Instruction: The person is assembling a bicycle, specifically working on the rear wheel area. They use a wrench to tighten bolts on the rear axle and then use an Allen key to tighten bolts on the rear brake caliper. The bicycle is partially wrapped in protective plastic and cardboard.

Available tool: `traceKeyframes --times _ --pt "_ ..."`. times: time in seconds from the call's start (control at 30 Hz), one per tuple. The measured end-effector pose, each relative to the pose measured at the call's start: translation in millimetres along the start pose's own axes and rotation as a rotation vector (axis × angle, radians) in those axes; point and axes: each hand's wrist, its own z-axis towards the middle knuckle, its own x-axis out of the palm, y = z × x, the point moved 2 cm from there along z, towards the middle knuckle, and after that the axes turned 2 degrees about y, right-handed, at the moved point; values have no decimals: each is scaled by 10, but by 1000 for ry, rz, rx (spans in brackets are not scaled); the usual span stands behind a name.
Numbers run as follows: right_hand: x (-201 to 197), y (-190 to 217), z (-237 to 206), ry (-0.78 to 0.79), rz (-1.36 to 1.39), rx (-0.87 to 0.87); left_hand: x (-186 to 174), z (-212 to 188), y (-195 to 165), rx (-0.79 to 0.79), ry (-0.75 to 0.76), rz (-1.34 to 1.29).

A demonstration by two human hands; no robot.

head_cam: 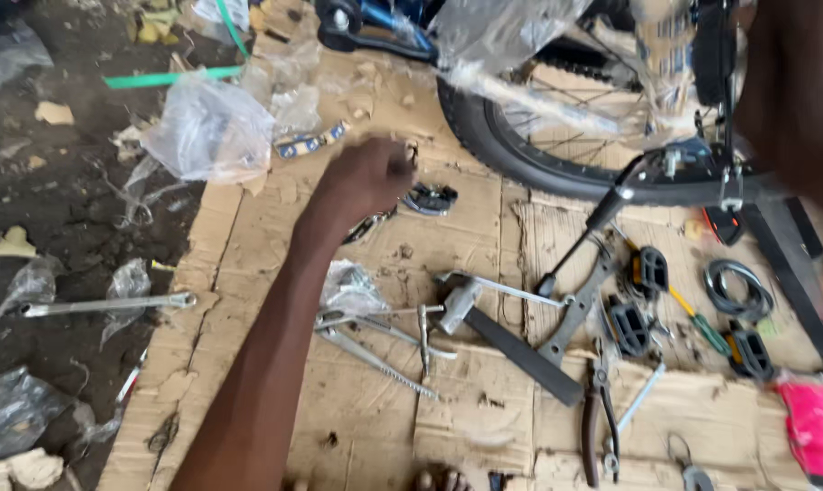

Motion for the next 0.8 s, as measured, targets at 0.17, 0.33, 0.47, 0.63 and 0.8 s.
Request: traceKeyframes --times 0.17,0.33,0.47,0.63,0.8 --pt "285 996 -1067 -335 217 -151 393 -448 618 -358 253 375" --pt "1242 1980 -1500 233 899 186 533 -781 804 -448 150 402" --pt "1597 2207 -1606 540 1079 391 498 -885 738 -474 174 248" --pt "1755 2148 -1441 495 1549 831 471 -706 348 -261 136 -650" --pt "1775 1992 -1330 249 2018 1301 564 -676 49 -249 123 -1087"
